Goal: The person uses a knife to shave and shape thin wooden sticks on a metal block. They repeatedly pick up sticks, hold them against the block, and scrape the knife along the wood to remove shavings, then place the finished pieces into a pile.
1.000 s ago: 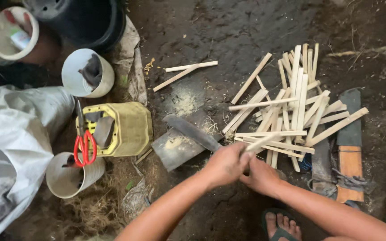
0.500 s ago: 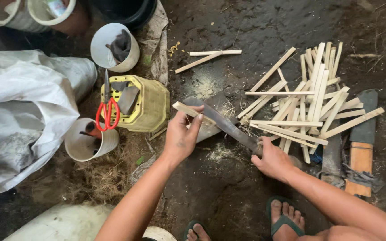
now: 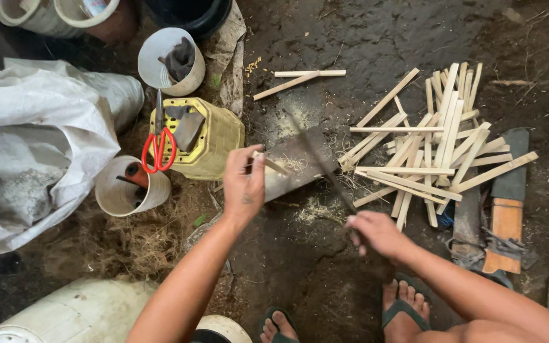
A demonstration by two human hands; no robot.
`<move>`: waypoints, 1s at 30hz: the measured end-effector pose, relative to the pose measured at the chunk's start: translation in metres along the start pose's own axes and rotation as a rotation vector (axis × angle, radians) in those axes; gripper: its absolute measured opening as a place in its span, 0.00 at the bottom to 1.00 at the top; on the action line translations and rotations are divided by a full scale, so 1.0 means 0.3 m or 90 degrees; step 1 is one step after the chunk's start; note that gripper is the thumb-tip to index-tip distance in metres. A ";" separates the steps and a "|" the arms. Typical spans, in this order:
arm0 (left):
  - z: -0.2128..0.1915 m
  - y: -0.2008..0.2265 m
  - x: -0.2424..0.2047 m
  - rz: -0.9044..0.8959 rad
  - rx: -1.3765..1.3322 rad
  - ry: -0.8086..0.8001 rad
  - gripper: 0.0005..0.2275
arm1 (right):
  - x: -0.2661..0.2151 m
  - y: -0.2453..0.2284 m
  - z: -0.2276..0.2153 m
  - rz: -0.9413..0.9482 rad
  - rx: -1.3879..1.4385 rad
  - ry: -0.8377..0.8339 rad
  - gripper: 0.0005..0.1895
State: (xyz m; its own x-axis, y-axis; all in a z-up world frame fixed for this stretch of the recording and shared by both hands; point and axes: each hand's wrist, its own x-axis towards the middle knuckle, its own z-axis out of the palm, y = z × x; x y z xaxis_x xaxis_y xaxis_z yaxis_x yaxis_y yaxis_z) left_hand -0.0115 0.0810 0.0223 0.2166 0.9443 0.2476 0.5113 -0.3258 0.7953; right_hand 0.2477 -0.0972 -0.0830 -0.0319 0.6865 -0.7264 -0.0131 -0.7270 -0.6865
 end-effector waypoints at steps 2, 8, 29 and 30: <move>-0.040 0.023 0.004 0.001 0.010 0.021 0.11 | 0.007 -0.002 0.050 0.027 0.039 -0.067 0.17; -0.039 0.040 -0.037 -0.078 -0.033 0.004 0.12 | 0.014 0.047 0.062 0.022 -0.077 -0.020 0.19; 0.006 0.080 -0.074 0.263 0.561 -0.349 0.07 | 0.011 -0.207 0.041 -0.324 -0.223 -0.052 0.13; 0.005 0.090 -0.077 0.280 0.549 -0.316 0.10 | 0.014 -0.228 0.048 -0.286 -0.227 -0.057 0.13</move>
State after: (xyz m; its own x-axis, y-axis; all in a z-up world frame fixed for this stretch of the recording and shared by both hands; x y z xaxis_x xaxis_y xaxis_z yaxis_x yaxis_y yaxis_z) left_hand -0.0015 0.0503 0.0373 0.7365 0.6763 0.0103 0.6764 -0.7364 -0.0126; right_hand 0.2342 -0.0447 -0.0387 -0.1853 0.9119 -0.3663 0.2925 -0.3047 -0.9064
